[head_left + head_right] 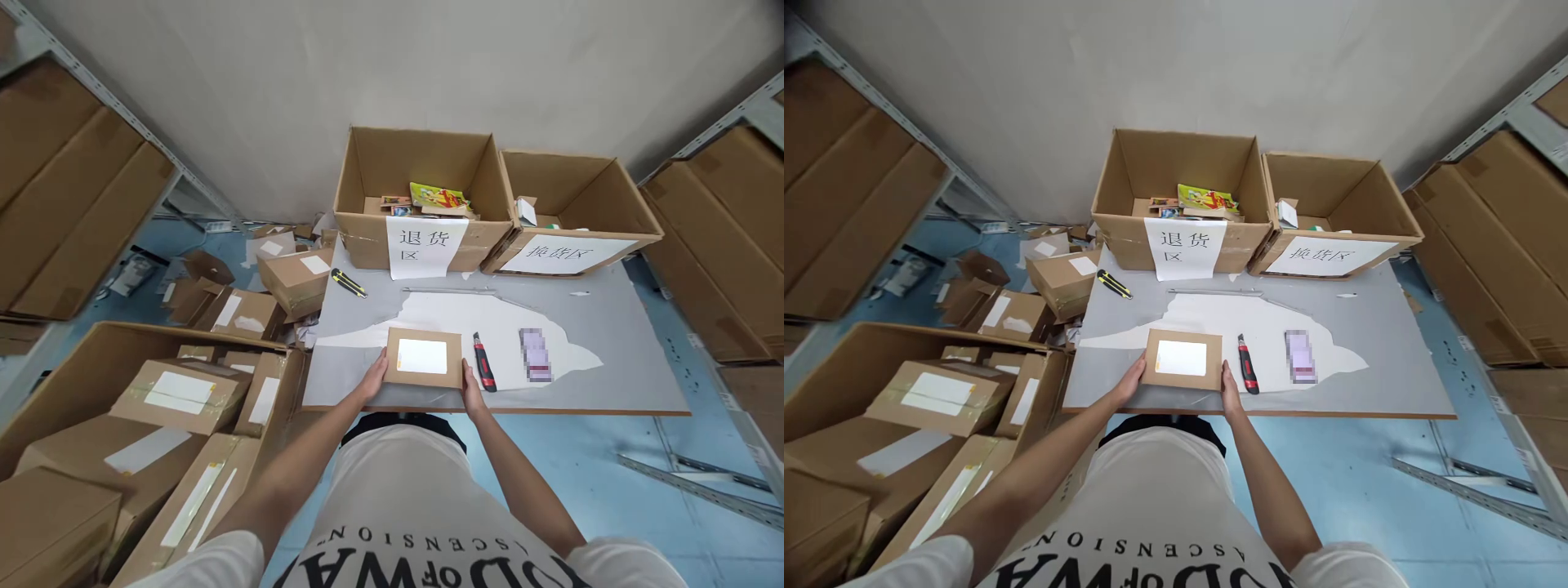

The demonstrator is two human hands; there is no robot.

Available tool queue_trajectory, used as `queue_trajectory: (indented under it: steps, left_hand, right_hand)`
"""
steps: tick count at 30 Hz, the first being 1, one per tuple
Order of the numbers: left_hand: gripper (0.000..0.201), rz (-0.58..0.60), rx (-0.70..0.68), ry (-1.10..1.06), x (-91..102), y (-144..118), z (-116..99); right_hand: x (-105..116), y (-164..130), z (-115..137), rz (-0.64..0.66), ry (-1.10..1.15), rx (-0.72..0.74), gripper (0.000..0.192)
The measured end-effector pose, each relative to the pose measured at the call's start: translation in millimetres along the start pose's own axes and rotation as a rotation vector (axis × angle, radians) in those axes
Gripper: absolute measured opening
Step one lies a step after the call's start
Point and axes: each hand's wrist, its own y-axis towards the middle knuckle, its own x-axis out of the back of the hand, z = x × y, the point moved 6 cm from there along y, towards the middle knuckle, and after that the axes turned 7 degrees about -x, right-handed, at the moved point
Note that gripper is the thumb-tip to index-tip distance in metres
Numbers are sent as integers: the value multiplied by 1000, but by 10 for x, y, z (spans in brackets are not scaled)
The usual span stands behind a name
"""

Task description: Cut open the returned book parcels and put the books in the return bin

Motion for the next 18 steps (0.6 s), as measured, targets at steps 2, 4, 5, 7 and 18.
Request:
queue_trajectory:
  steps: [2,4,5,7,18]
  left_hand:
    - [71,34,-9,17,36,-77,41]
    - [71,70,-16,17,56,-146,92]
    - [70,85,-18,6,60,-175,119]
    - [67,109,-19,-29,66,-224,177]
    - [86,173,-15,107,43,-400,319]
  right_hand:
    - [83,-92,-118,-42,39,-49,83]
    - [152,-207,-209,-63,66,-62,84]
    - [175,-266,-241,-63,72,-55,84]
    - [203,-371,-291,-56,74,-40,85]
    - [268,-364,-353,-55,-130,55,84]
